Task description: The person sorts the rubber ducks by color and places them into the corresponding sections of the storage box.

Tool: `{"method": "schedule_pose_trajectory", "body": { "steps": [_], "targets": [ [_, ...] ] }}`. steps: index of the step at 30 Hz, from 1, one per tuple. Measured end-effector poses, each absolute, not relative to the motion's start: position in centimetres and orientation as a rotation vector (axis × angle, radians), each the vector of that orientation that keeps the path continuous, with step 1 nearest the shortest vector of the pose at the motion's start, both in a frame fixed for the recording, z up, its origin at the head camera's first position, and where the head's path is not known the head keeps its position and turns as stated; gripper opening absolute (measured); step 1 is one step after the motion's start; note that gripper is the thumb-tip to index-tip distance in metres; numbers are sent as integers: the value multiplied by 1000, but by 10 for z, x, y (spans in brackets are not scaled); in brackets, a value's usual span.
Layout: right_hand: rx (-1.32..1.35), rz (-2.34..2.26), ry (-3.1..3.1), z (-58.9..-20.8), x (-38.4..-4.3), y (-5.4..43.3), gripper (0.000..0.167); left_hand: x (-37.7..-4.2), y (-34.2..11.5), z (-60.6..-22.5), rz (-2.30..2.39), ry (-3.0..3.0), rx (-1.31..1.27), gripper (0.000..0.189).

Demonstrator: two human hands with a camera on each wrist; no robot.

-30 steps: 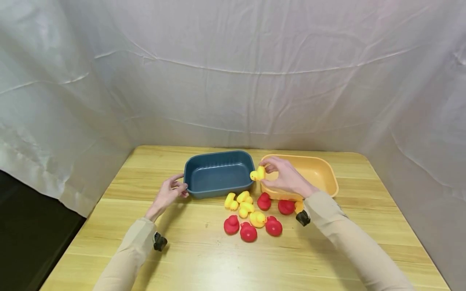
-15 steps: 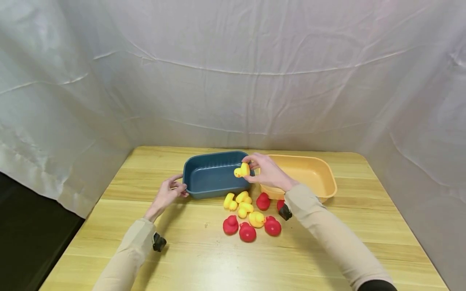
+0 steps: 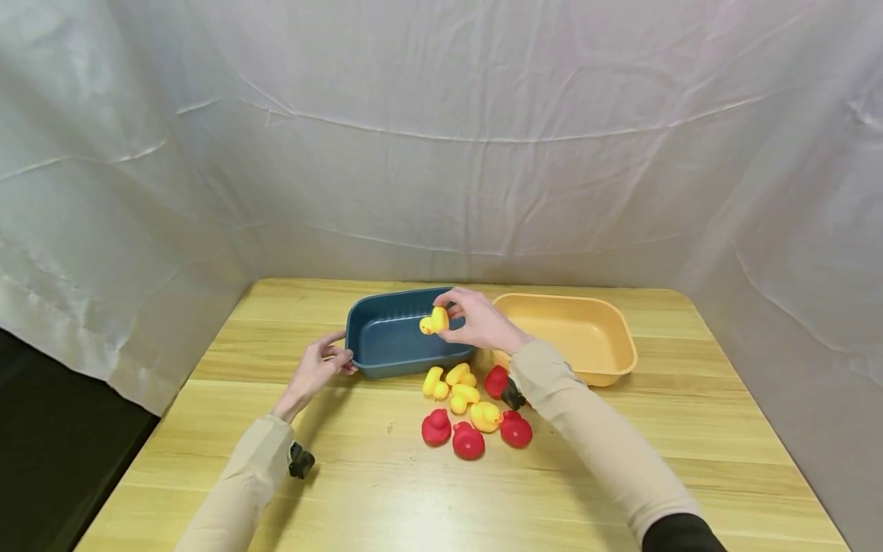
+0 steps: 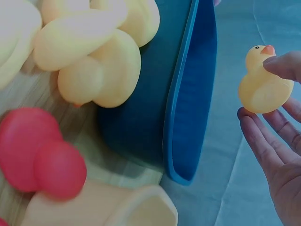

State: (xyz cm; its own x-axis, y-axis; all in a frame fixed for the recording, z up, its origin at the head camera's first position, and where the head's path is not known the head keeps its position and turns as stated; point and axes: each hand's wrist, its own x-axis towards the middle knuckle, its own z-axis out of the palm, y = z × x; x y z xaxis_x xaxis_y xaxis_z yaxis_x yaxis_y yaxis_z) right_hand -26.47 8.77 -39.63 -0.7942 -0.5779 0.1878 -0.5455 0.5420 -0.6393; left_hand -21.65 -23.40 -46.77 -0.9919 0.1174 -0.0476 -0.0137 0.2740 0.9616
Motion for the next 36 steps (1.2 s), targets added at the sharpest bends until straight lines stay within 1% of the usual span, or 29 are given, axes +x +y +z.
{"method": "schedule_pose_trajectory", "body": {
  "steps": [11,19,24,36],
  "targets": [
    [-942,-1084,2702,-404,-271,63,44,-215,-234,-467,1820,2417,100,57],
    [-821,-1052,2671,-416,-273,45,43,-214,-233,-466,1813,2427,99,57],
    [-818,-1034,2680,-423,-274,37,41,-214,-232,-466,1827,2423,99,57],
    [-843,-983,2680,-438,-272,14,43,-214,-229,-465,1835,2414,83,58]
  ]
}}
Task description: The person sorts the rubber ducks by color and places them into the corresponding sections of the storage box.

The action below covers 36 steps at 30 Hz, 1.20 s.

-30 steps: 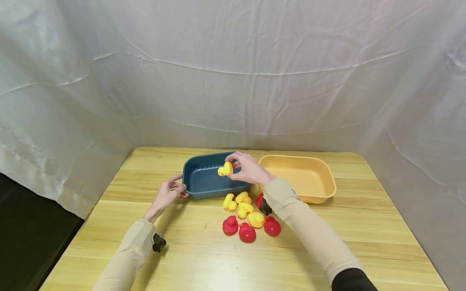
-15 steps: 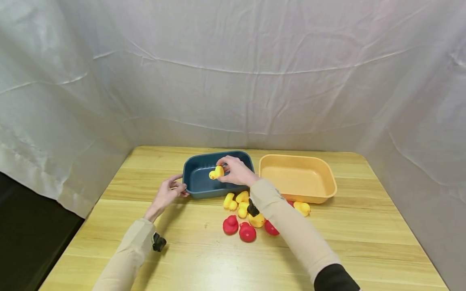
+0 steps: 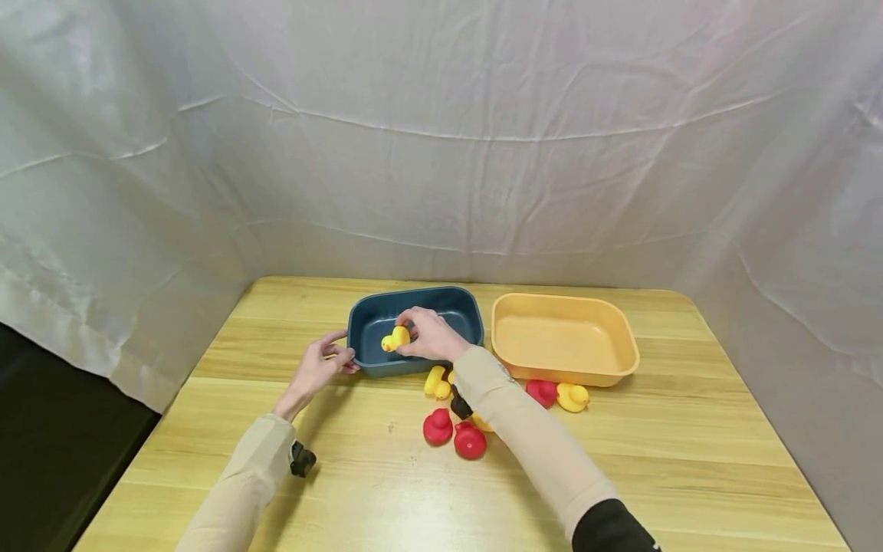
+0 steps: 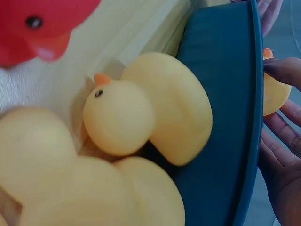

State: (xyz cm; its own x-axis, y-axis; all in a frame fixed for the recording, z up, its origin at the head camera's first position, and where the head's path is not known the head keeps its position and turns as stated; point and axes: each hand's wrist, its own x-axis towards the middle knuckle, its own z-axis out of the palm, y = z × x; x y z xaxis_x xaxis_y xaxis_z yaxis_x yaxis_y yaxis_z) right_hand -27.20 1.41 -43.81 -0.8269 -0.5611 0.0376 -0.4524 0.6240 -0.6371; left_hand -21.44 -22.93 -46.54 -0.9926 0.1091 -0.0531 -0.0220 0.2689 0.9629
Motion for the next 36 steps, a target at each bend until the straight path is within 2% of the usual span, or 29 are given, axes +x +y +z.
{"method": "schedule_pose_trajectory", "body": {
  "steps": [12,17,22,36],
  "targets": [
    [-814,-990,2658,-443,-268,3,43,-215,-228,-466,1815,2416,80,58],
    [-818,-989,2646,-445,-268,2,50,-215,-227,-466,1827,2405,91,58],
    [-819,-986,2649,-440,-267,6,57,-216,-226,-467,1836,2408,96,58],
    [-895,-997,2620,-429,-255,28,58,-217,-225,-468,1849,2404,103,57]
  ]
}}
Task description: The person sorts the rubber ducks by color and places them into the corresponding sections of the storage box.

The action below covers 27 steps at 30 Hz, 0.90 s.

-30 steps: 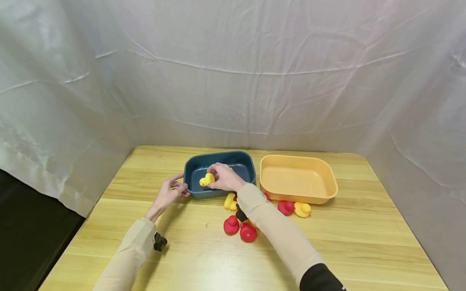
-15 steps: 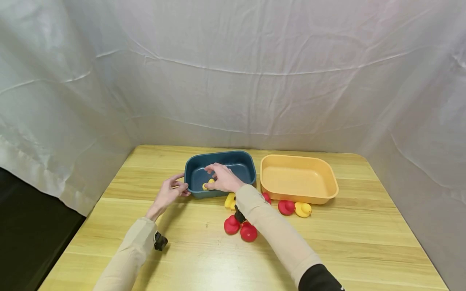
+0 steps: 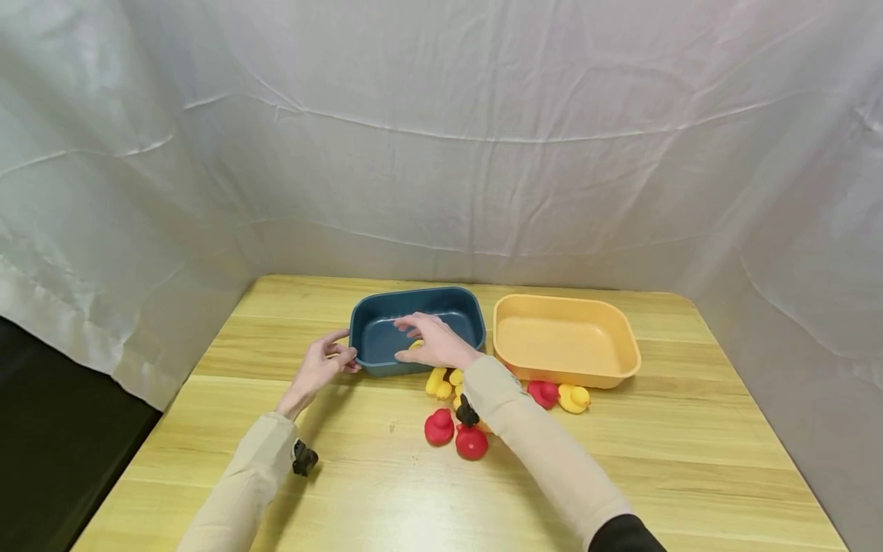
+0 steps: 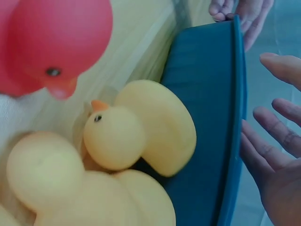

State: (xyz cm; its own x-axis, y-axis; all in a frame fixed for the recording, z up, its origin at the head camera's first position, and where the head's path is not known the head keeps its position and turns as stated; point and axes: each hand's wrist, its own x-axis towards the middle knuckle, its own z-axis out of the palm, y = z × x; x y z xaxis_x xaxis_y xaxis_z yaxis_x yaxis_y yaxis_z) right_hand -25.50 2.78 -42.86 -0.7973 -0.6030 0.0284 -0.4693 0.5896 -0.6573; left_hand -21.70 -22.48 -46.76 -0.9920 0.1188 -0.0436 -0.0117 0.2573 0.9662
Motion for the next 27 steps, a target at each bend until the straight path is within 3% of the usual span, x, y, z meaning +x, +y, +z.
{"method": "schedule_pose_trajectory", "body": {
  "steps": [9,27],
  "targets": [
    [-970,-1045,2581,-423,-246,63,62,-218,-223,-468,1863,2403,100,57],
    [-737,-1458,2484,-428,-200,174,59,-215,-221,-464,1882,2375,110,58]
  ]
}}
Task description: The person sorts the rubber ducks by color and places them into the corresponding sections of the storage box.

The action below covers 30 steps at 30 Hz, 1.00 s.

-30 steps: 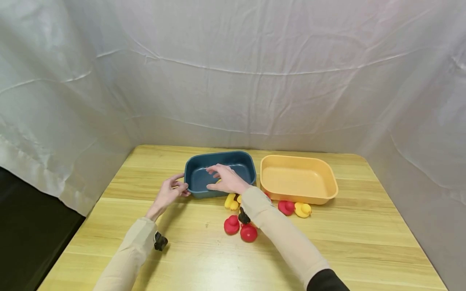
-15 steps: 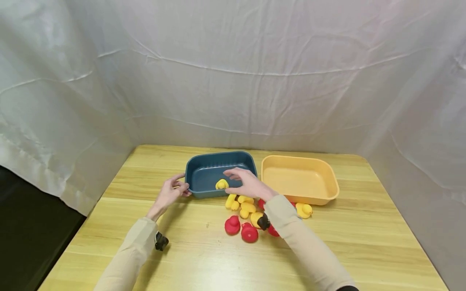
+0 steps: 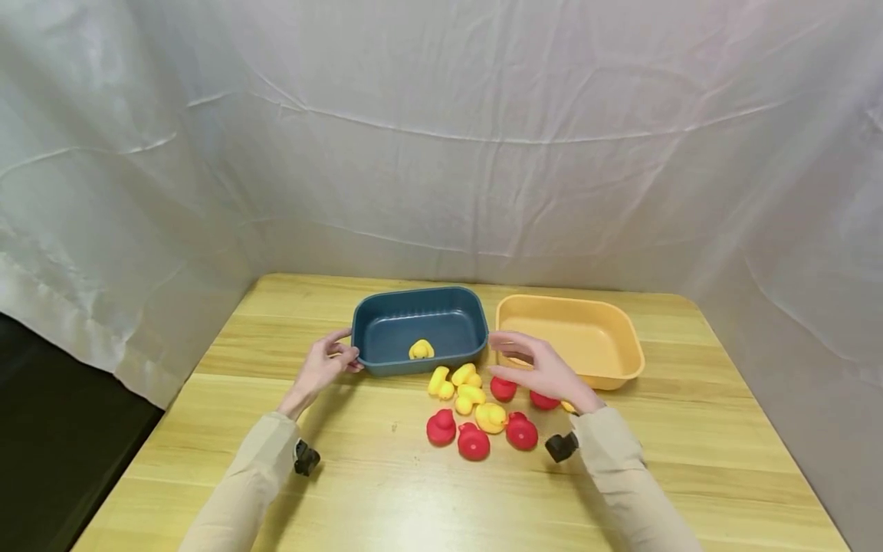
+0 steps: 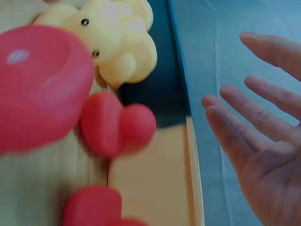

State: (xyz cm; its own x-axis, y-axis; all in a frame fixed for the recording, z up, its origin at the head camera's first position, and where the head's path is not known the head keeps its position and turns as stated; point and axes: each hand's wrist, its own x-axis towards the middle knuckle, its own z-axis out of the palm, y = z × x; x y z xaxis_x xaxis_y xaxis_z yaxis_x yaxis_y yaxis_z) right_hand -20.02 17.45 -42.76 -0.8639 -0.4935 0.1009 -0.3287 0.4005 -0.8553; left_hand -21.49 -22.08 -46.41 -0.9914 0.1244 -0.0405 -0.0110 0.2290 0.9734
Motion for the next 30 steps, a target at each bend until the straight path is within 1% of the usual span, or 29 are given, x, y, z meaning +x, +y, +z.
{"method": "schedule_pose_trajectory", "body": {
  "steps": [4,13,18,24,30],
  "targets": [
    [-708,-1531,2489,-433,-191,195,58,-215,-221,-465,1880,2376,106,57],
    [-760,-1760,2425,-447,-176,242,47,-215,-221,-465,1879,2394,86,57],
    [-761,-1839,2341,-454,-168,263,46,-214,-221,-464,1877,2392,100,58],
    [-704,-1866,2305,-461,-159,284,45,-212,-220,-462,1880,2393,97,58],
    [-628,-1764,2408,-465,-152,299,40,-214,-220,-464,1883,2384,92,58]
  ]
}}
